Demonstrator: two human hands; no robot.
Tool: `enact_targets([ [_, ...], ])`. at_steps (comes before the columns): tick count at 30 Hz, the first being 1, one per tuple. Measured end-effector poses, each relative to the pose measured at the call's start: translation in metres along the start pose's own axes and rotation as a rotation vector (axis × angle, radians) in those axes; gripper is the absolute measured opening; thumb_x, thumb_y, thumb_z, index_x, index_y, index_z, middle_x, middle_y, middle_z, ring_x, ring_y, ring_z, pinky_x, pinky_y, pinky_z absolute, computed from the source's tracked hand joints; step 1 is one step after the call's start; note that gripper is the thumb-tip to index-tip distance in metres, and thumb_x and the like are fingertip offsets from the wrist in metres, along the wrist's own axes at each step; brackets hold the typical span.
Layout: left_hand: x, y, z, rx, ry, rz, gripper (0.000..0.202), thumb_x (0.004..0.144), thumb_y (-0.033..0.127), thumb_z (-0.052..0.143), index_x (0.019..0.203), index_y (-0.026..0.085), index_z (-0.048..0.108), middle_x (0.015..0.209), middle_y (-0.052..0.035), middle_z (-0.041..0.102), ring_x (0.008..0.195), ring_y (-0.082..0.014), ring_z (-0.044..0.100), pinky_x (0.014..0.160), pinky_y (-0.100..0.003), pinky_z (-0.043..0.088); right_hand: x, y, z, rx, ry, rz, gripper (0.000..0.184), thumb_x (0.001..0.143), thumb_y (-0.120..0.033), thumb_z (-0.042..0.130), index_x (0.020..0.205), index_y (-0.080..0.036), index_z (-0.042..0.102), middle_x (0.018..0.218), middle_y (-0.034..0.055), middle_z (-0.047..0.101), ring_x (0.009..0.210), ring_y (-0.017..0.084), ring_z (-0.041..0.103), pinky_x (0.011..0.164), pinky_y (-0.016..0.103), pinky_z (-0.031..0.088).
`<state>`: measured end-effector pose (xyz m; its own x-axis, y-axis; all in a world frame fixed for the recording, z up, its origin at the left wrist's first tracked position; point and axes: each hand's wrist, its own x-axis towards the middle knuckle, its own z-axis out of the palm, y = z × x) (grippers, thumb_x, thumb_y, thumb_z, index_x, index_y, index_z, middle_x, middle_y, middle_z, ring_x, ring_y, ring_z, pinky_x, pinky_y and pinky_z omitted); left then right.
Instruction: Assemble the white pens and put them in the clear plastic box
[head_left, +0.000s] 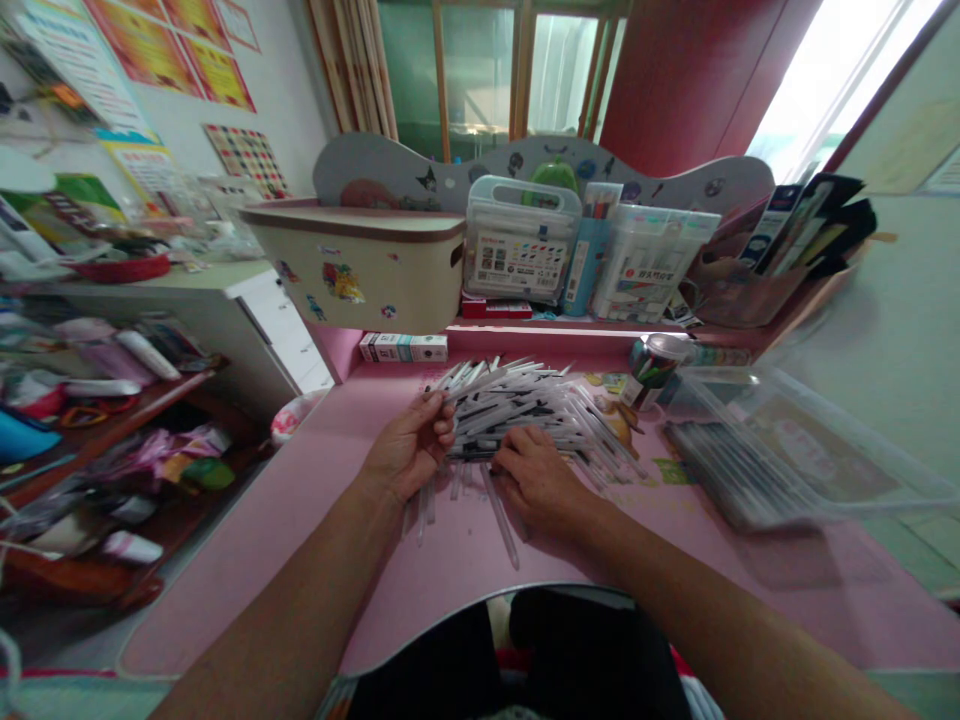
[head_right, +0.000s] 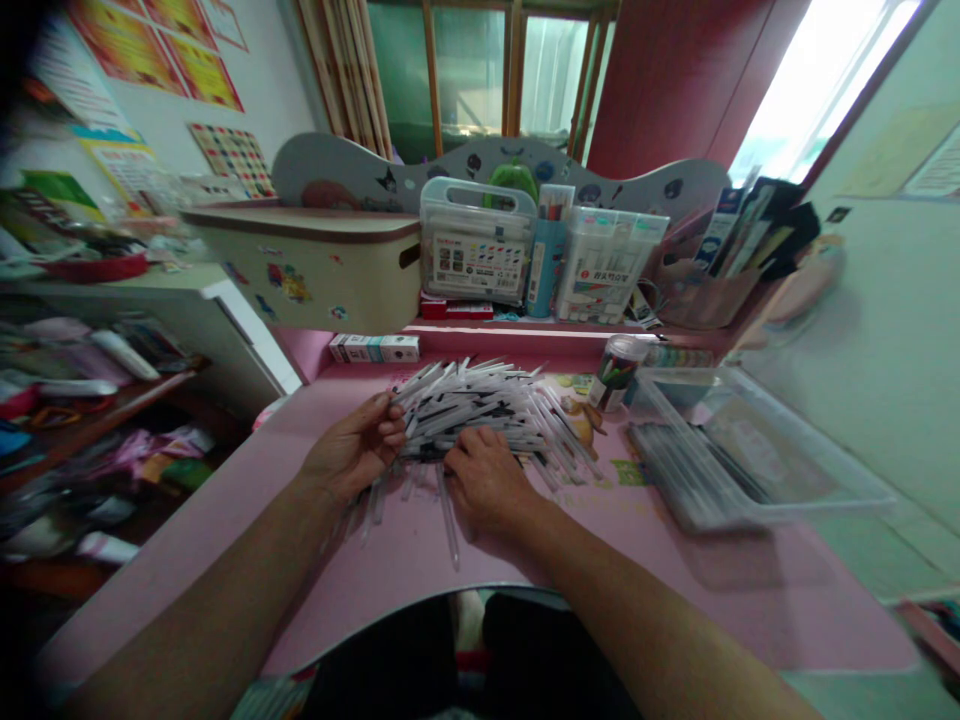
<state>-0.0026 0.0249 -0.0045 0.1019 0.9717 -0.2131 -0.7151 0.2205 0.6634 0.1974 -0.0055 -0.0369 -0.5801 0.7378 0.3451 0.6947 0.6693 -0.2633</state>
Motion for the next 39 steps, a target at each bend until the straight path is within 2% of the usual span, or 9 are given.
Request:
enact_targets([
  [5,-0.001,0.0,0.0,0.006,0.0,0.003,0.005,0.082,0.01,0.065,0.083,0.013,0.063,0.067,-0.0007,0.062,0.047,-0.0046,0.051,0.043,-0.013,0.044,-0.002,-0.001,-0.002,0.008,0.001,-0.009,0.009,0.088,-0.017,0.057,0.091,-0.017,0.066,0.097,0.0082,0.055,0.094,0.023,0.042,0.084,0.039,0.034],
  [12,0.0,-0.001,0.001,0.01,0.004,0.01,0.005,0.082,0.008,0.065,0.08,0.013,0.063,0.065,-0.0011,0.062,0.046,-0.0046,0.051,0.042,-0.012,0.044,0.0,-0.003,0.0,-0.005,-0.014,-0.048,0.01,0.086,-0.019,0.064,0.077,-0.017,0.067,0.091,0.0077,0.057,0.092,0.023,0.043,0.081,0.038,0.034],
  [17,-0.001,-0.001,0.001,0.064,-0.008,0.026,0.005,0.082,0.008,0.064,0.081,0.013,0.064,0.065,-0.0015,0.063,0.045,-0.0047,0.051,0.042,-0.012,0.044,-0.002,0.007,-0.009,0.223,0.069,-0.052,0.003,0.083,-0.017,0.064,0.083,-0.018,0.065,0.096,0.0077,0.06,0.093,0.022,0.049,0.085,0.039,0.04],
  [22,-0.002,-0.003,0.002,0.192,-0.007,0.03,0.01,0.081,0.005,0.064,0.087,0.01,0.069,0.068,-0.0038,0.065,0.049,-0.0054,0.055,0.046,-0.012,0.049,-0.004,0.018,-0.018,0.528,0.225,0.184,0.015,0.082,-0.014,0.054,0.09,-0.022,0.064,0.085,0.0025,0.062,0.08,0.018,0.055,0.076,0.034,0.044],
  [25,-0.002,-0.005,0.002,0.267,0.004,0.009,0.015,0.08,0.001,0.063,0.089,0.008,0.072,0.071,-0.0054,0.068,0.05,-0.0052,0.057,0.048,-0.012,0.051,-0.004,0.024,-0.024,0.59,0.334,0.243,0.019,0.085,-0.016,0.052,0.097,-0.021,0.066,0.09,0.0036,0.065,0.085,0.019,0.059,0.08,0.034,0.045],
  [27,-0.001,-0.006,0.002,0.312,0.008,-0.001,0.016,0.08,0.0,0.062,0.087,0.008,0.074,0.071,-0.0058,0.068,0.051,-0.0054,0.058,0.05,-0.013,0.052,-0.004,0.028,-0.027,0.659,0.394,0.272,0.017,0.086,-0.021,0.054,0.095,-0.021,0.069,0.091,0.0037,0.067,0.089,0.019,0.06,0.084,0.034,0.045],
  [32,-0.001,-0.01,0.003,0.41,0.051,-0.01,0.016,0.079,0.001,0.063,0.085,0.008,0.075,0.071,-0.0063,0.07,0.051,-0.0052,0.058,0.05,-0.013,0.05,-0.001,0.034,-0.033,1.04,0.465,0.474,0.013,0.08,-0.031,0.063,0.087,-0.021,0.068,0.082,0.0011,0.068,0.069,0.015,0.06,0.068,0.029,0.048],
  [35,-0.001,-0.012,0.004,0.438,0.078,-0.017,0.015,0.079,0.001,0.064,0.083,0.008,0.076,0.07,-0.0063,0.071,0.05,-0.0047,0.057,0.049,-0.012,0.049,0.0,0.033,-0.036,1.139,0.481,0.522,0.014,0.075,-0.032,0.068,0.085,-0.022,0.068,0.069,-0.0013,0.065,0.06,0.013,0.056,0.061,0.028,0.047],
  [39,0.002,-0.014,0.002,0.441,0.072,-0.027,0.014,0.076,0.001,0.067,0.082,0.009,0.076,0.07,-0.0058,0.071,0.049,-0.0047,0.056,0.048,-0.012,0.048,0.002,0.031,-0.037,1.205,0.506,0.5,0.016,0.073,-0.031,0.07,0.085,-0.022,0.068,0.062,-0.0028,0.062,0.059,0.013,0.057,0.063,0.029,0.047],
])
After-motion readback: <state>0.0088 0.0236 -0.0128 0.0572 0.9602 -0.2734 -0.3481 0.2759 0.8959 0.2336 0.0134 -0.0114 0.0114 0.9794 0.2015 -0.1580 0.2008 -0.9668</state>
